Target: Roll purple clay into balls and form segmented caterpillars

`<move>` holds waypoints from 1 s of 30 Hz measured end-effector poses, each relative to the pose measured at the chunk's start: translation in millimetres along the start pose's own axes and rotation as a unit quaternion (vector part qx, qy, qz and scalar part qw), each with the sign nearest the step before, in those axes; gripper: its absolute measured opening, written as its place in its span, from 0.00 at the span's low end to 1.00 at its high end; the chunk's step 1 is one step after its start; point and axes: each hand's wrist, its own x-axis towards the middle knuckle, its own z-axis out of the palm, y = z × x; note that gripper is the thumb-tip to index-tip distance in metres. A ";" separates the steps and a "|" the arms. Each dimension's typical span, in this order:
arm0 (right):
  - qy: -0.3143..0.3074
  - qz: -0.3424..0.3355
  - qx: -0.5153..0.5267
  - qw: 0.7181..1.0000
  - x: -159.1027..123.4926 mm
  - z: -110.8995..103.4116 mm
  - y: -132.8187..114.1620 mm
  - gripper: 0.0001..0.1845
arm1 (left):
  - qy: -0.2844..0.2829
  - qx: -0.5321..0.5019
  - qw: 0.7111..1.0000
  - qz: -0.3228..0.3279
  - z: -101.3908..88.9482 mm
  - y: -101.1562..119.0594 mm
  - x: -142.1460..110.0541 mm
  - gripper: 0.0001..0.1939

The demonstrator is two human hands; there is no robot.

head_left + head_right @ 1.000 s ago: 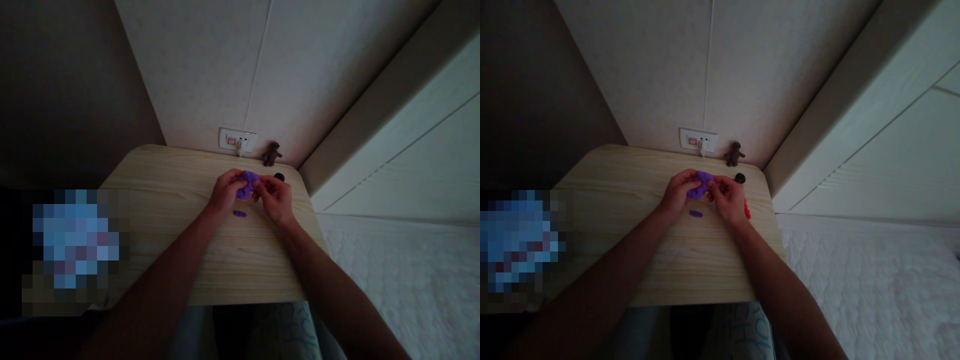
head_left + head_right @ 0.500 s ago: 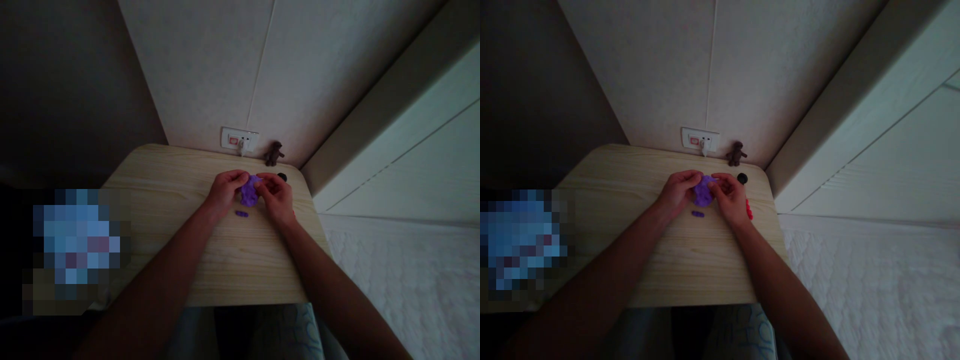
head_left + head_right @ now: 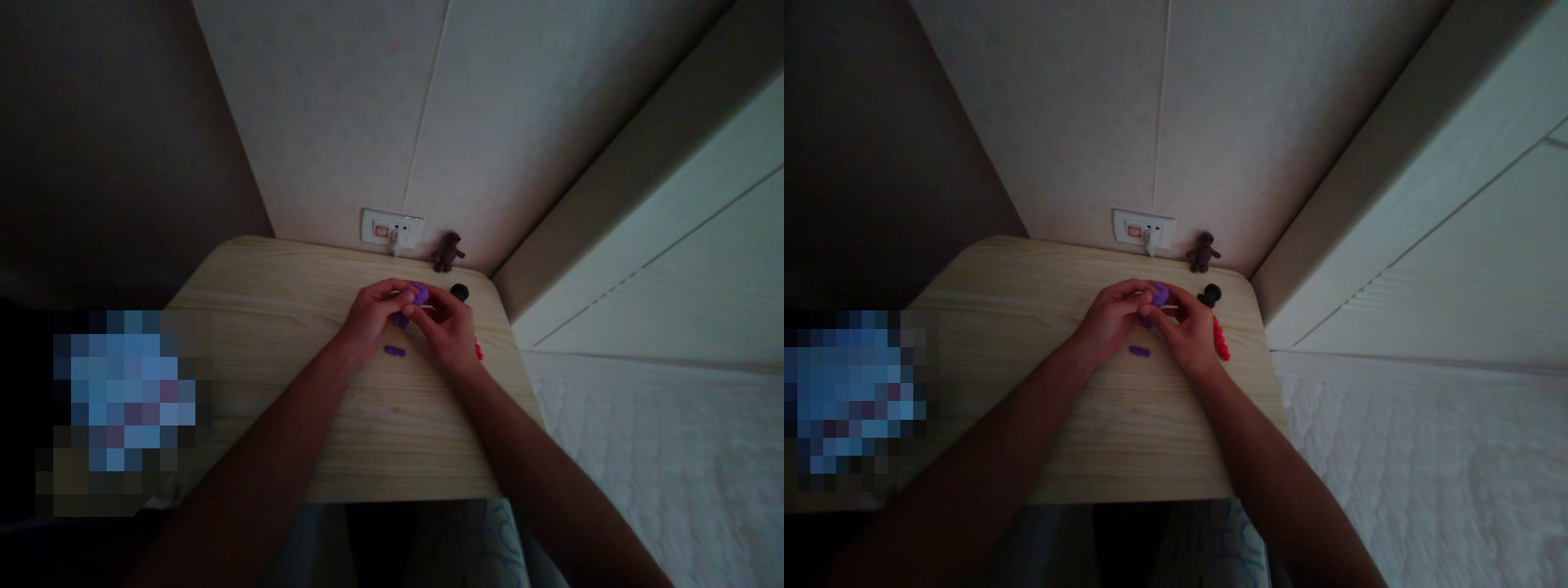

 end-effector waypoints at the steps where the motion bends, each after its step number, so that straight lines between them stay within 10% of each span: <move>1: 0.004 0.008 0.011 1.000 0.7 0.2 0.2 0.25 | -0.002 -0.019 1.000 -0.011 1.4 1.0 -1.1 0.11; 5: 0.002 0.003 0.042 0.999 2.6 0.0 3.8 0.24 | -0.004 -0.067 0.997 -0.040 3.3 3.7 -3.0 0.32; 12: 0.052 -0.049 0.000 0.997 10.9 -10.0 15.2 0.17 | -0.044 0.059 0.997 -0.017 0.9 -7.6 -0.8 0.21; 19: 0.065 -0.105 -0.133 0.983 6.7 -12.9 9.9 0.19 | 0.035 0.170 0.982 0.069 -5.6 -11.2 1.8 0.23; 30: 0.066 -0.017 -0.089 0.994 9.3 -11.3 22.9 0.26 | 0.022 0.202 0.975 0.093 -5.4 -14.4 1.1 0.16</move>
